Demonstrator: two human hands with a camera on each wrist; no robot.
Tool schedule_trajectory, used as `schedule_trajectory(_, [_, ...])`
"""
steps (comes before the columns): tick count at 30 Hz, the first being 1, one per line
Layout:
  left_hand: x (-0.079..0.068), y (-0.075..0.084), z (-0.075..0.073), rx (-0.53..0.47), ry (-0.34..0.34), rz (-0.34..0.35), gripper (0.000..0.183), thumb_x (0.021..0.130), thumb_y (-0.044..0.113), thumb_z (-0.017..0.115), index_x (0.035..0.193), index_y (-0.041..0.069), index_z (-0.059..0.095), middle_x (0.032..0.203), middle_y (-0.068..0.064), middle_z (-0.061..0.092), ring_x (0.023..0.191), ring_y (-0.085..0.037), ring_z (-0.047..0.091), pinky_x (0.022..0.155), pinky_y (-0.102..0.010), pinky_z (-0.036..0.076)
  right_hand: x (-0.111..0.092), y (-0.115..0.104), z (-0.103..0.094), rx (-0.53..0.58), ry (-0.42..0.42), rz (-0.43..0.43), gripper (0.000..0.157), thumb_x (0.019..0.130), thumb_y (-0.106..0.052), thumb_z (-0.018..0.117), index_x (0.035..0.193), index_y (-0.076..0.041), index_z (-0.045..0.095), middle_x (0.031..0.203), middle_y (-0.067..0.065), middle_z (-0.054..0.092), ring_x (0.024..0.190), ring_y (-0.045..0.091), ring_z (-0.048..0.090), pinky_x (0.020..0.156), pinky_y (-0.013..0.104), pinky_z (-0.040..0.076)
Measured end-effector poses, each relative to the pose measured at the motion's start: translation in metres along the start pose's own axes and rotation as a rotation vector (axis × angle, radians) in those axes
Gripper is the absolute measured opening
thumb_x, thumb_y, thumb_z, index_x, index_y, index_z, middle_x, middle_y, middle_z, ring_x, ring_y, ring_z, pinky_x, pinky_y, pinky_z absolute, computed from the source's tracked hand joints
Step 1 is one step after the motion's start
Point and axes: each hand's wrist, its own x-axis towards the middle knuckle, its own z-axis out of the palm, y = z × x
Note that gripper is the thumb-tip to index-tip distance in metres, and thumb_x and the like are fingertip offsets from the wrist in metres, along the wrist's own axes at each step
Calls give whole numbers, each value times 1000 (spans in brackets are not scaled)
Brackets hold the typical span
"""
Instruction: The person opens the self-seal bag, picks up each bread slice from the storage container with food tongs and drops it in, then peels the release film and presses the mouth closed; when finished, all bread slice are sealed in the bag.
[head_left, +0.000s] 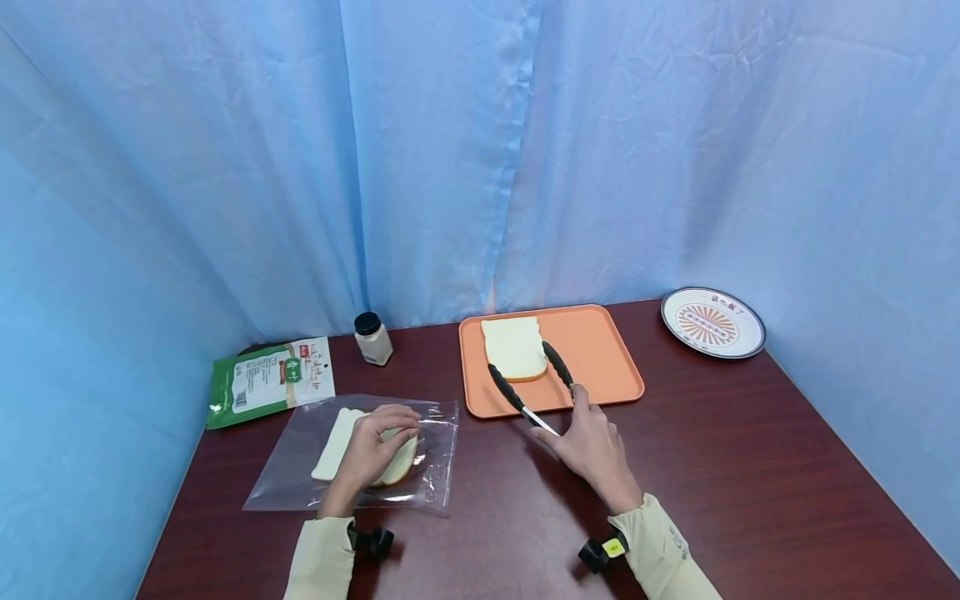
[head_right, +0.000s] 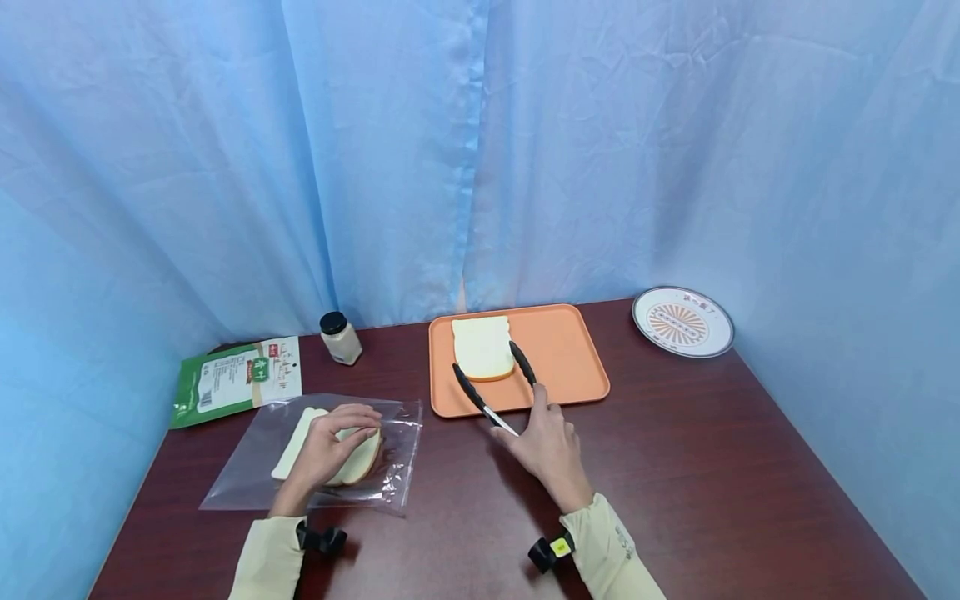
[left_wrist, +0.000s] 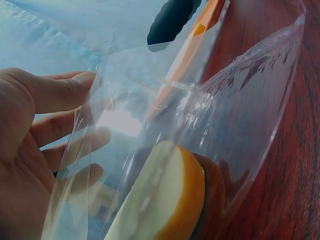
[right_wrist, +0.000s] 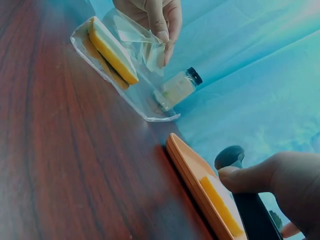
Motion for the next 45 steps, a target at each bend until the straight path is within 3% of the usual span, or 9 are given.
schedule_trajectory(7, [1, 0, 0, 13, 0, 6, 10, 86, 1, 74, 94, 2, 80, 103, -7, 76, 105, -26, 70, 94, -48, 57, 0, -9, 3, -30, -15, 47, 102, 75, -63, 78, 147, -5, 33, 109, 27, 64, 76, 44, 67, 59, 51, 53])
schedule_trajectory(15, [0, 0, 1, 18, 2, 10, 10, 85, 0, 75, 93, 2, 80, 103, -6, 76, 105, -25, 70, 94, -47, 57, -1, -20, 12, -26, 1, 99, 93, 72, -63, 79, 133, -4, 39, 93, 24, 63, 66, 41, 64, 53, 47, 51])
schedule_trajectory(22, [0, -2, 2, 14, 9, 38, 10, 84, -1, 75, 92, 1, 80, 102, -9, 76, 105, -27, 70, 94, -48, 57, -1, -25, 17, -9, 1, 157, 92, 73, -64, 79, 130, -5, 38, 91, 24, 63, 61, 35, 61, 49, 42, 47])
schedule_trajectory(31, [1, -1, 2, 13, 1, 38, 10, 84, -1, 75, 92, 1, 80, 102, -9, 76, 105, -27, 70, 94, -48, 57, -1, -35, 23, 6, -20, 221, 96, 74, -63, 78, 139, -6, 35, 100, 26, 62, 68, 38, 64, 51, 42, 48])
schedule_trajectory(45, [0, -1, 3, 13, -6, 56, 10, 84, -2, 74, 92, 1, 79, 101, -9, 76, 104, -27, 70, 94, -48, 57, 3, -52, 38, 34, 24, 245, 94, 77, -57, 79, 139, -4, 33, 102, 26, 59, 71, 40, 65, 53, 45, 51])
